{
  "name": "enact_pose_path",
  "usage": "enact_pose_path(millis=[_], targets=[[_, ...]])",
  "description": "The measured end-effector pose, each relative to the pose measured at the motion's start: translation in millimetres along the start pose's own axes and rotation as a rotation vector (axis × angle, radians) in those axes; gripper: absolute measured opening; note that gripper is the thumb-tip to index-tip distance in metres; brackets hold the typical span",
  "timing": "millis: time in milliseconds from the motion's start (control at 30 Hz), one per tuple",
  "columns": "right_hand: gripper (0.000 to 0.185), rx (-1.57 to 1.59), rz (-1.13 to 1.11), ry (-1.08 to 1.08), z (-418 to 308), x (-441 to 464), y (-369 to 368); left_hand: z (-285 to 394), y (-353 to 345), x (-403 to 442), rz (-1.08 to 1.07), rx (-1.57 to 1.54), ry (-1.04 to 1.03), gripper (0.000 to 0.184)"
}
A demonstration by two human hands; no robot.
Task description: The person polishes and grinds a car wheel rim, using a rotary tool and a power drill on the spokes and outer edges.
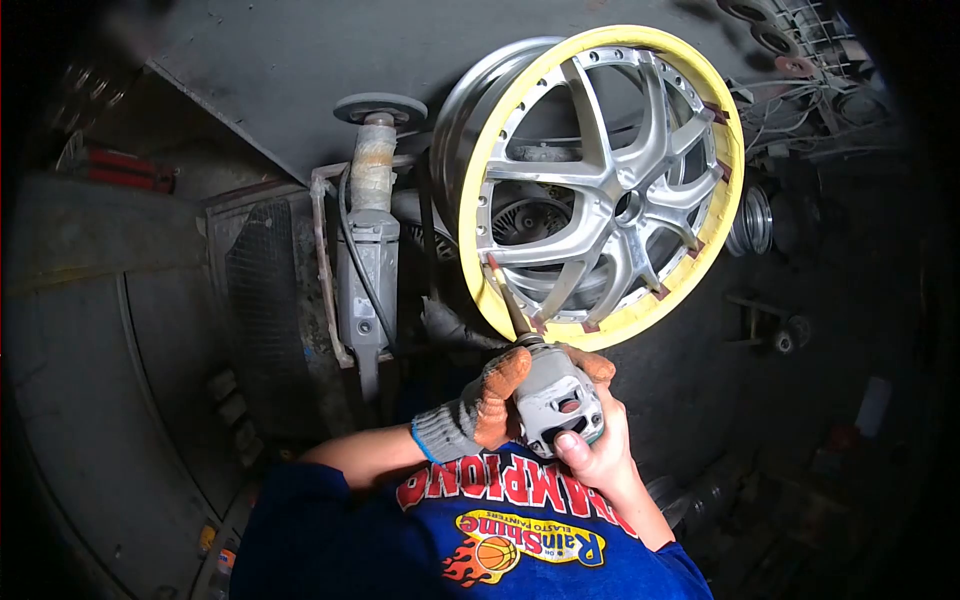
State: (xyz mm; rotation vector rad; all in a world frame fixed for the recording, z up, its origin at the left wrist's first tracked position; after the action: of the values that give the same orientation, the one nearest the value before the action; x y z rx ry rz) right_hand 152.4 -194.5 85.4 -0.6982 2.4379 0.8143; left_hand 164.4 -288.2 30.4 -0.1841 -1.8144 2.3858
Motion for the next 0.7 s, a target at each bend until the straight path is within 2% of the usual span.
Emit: enact_pose_path(millis=[167,233,300,433,700], targets=[[0.082,-0.03,-0.019,0.036,-7,5,-3,3,3,-1,-0.018,-0.004,-0.057,0.105],[0.083,-0.037,-0.012,0.044,-5,3,-1,4,-2,1,-0.012,-0.126,-0.06,0.087],[0.082,-0.014,-0.041,-0.023,-4,2,0,4,-1,1,-0.023,-0.114,-0.081,0.087],[0.081,-0.076,-0.03,0.052,-4,6,-3,4,1,0,-0.037,-0.151,-0.102,0.087],[0.079,-0.036,-0.049,0.0,-3,5,-2,4,1,0,0.001,-0.129,-0.094,0.087]])
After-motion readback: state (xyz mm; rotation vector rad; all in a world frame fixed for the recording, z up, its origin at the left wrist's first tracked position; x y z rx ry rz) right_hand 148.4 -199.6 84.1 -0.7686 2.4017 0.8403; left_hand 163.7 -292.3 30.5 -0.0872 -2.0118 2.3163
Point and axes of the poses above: each hand's wrist, its own x-axis towards the middle knuckle, its own y-axis out of the back of the hand, z = x × y, the point moved 7 cm from there along x, towards the middle knuckle, and after that the axes turned 15 degrees about -y, right-handed, at the moved point
